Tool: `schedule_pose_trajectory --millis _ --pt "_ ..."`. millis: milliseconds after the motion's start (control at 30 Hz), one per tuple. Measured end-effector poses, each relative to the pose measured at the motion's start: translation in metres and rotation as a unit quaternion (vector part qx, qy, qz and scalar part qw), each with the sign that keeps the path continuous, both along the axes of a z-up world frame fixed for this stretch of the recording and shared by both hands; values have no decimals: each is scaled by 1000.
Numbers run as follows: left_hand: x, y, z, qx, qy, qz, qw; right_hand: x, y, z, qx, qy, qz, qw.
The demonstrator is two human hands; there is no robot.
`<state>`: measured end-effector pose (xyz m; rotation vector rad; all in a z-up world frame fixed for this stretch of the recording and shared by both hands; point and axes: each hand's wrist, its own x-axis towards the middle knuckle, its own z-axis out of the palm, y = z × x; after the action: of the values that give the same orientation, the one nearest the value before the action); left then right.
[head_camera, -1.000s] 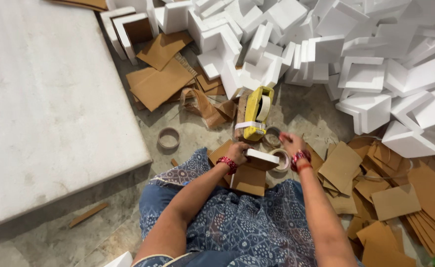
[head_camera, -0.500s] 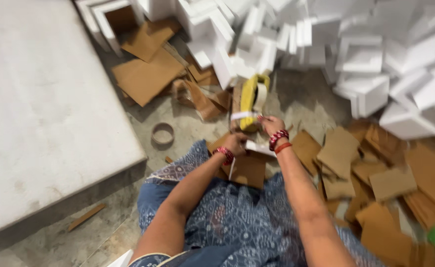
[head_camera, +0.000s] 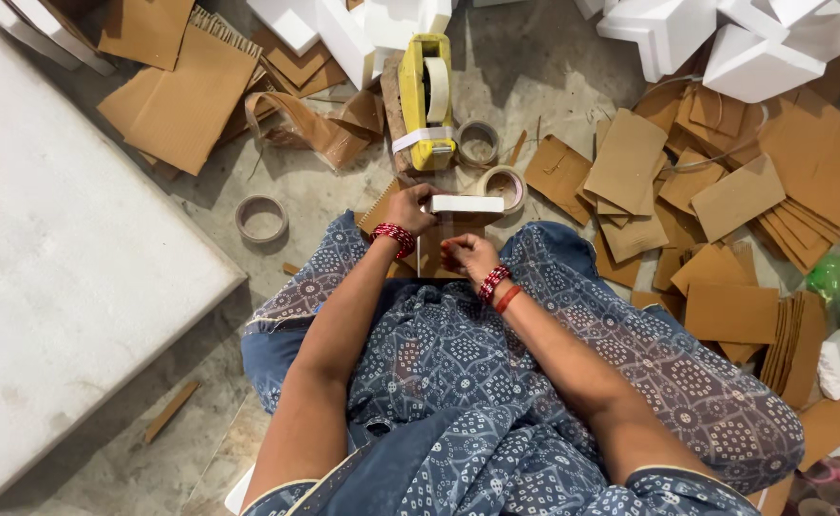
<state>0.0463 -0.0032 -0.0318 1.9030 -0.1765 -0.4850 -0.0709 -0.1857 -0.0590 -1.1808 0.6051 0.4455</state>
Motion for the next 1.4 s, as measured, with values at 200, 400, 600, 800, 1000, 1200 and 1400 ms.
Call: schedule_pose_trajectory --millis 200,400,600,800,1000,1200,1400 --pt "-11 2 -2 10 -11 5 1000 10 13 -70 -64 -68 -5 996" --pt "-8 11 -4 8 -95 -104 990 26 22 -89 -121 -78 -22 989" --pt "-7 9 -20 -10 -66 -76 995 28 24 -97 -130 -78 -34 988" --pt "-6 -6 -87 43 -53 4 998 42 13 -48 -441 -179 223 851" --pt "-13 -10 -96 1 -77 42 996 102 -21 76 -457 -108 295 832" --pt "-16 -11 -83 -4 -93 45 995 168 -1 57 -216 -1 187 958" --pt "-17 -11 -74 12 -97 42 994 170 -3 11 -167 -46 81 982"
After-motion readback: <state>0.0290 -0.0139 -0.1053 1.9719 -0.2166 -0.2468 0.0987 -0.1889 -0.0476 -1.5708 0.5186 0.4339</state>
